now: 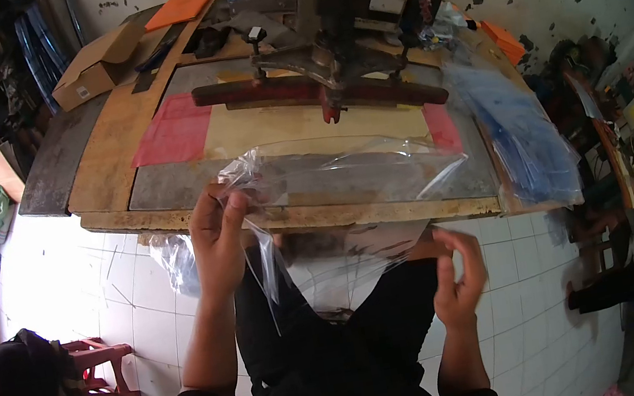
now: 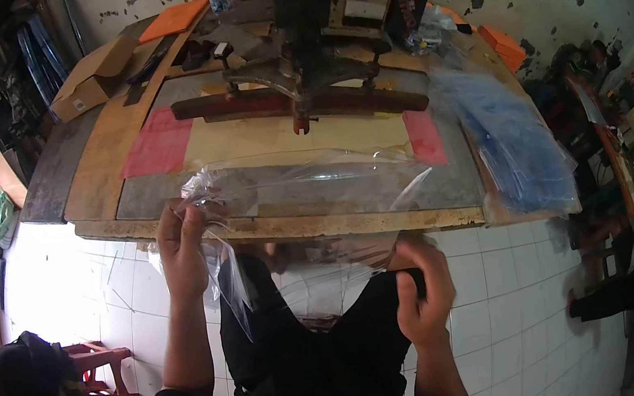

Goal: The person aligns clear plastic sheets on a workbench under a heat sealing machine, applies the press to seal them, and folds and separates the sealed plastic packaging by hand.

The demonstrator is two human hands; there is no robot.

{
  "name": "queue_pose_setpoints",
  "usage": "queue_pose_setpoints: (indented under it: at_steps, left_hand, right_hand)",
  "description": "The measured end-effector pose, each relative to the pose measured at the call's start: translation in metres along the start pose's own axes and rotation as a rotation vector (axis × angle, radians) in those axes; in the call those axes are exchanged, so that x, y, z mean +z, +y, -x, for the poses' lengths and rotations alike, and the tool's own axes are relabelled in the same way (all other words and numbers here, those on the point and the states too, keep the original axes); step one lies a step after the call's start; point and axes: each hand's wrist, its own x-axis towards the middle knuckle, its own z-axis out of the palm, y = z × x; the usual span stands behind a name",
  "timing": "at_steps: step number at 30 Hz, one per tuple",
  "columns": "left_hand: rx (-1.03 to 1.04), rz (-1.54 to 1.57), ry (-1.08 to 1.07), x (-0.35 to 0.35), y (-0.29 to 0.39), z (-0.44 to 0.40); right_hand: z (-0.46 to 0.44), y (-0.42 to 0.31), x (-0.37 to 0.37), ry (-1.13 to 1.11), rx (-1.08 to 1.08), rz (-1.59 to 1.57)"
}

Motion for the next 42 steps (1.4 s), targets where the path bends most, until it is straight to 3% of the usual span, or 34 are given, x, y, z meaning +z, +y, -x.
queue_pose_setpoints:
  at_steps: [3,7,13,15,17,19,20,21,23,25,27,29,31,34,37,38,41,42]
  left_hand:
    - [-0.04,0.036,-0.03,-0.007,-0.007,0.0]
    - [-0.059,0.043,-0.037,-0.016,-0.013,0.004]
    - [-0.028,0.009,-0.047,-0.027,-0.011,0.008]
    - [-0.014,-0.016,-0.033,-0.028,-0.007,0.008]
    - [0.101,0.119,-0.112,-0.031,-0.006,0.004]
    - [0.106,0.115,-0.164,-0.03,-0.008,0.003]
    - [0.11,0.118,-0.227,-0.028,-0.009,0.002]
    - [0.057,0.129,-0.257,-0.022,-0.001,0.003]
    - [0.149,0.12,-0.283,-0.011,0.005,-0.003]
    - [0.136,0.173,-0.296,-0.006,0.01,-0.002]
    - [0.136,0.222,-0.305,-0.002,0.016,-0.005]
    - [0.13,0.059,-0.432,0.003,0.025,-0.002]
    - [0.077,0.067,-0.508,0.011,0.029,0.002]
    - [0.125,0.188,-0.623,0.024,0.028,0.007]
    - [-0.064,0.397,-0.692,0.03,0.03,0.017]
    - [-0.109,0.447,-0.664,0.032,0.034,0.018]
    - [-0.065,0.299,-0.668,0.032,0.044,0.023]
    - [-0.062,0.298,-0.667,0.033,0.042,0.024]
  right_hand:
    - [-0.003,0.017,0.018,-0.011,0.234,-0.057]
    - [-0.011,0.024,0.034,0.064,0.334,-0.215]
    - [-0.013,0.03,0.028,-0.139,0.549,-0.577]
    - [-0.001,0.036,0.021,-0.104,0.634,-1.513]
    - [-0.016,0.033,0.029,-0.439,0.324,-1.894]
    - [-0.006,0.042,0.044,-0.304,0.422,-1.318]
    - [0.0,0.034,0.054,-0.234,0.385,-1.249]
    - [0.002,0.032,0.06,-0.244,0.375,-1.251]
    - [0.004,0.035,0.068,-0.12,0.625,-1.55]
    - [0.005,0.038,0.067,-0.139,0.684,-1.673]
    - [0.015,0.047,0.078,-0.394,0.456,-1.751]
    - [0.022,0.044,0.087,-0.491,0.196,-1.665]
    - [0.005,-0.002,0.076,-0.404,0.391,-1.692]
    - [-0.012,-0.021,0.064,-0.552,0.46,-1.719]
    - [-0.019,-0.024,0.061,-0.683,0.291,-1.637]
    - [-0.017,-0.024,0.063,-0.602,0.171,-1.465]
    - [-0.018,-0.042,0.058,-0.507,0.169,-1.41]
    - [-0.014,-0.044,0.053,-0.512,0.257,-1.473]
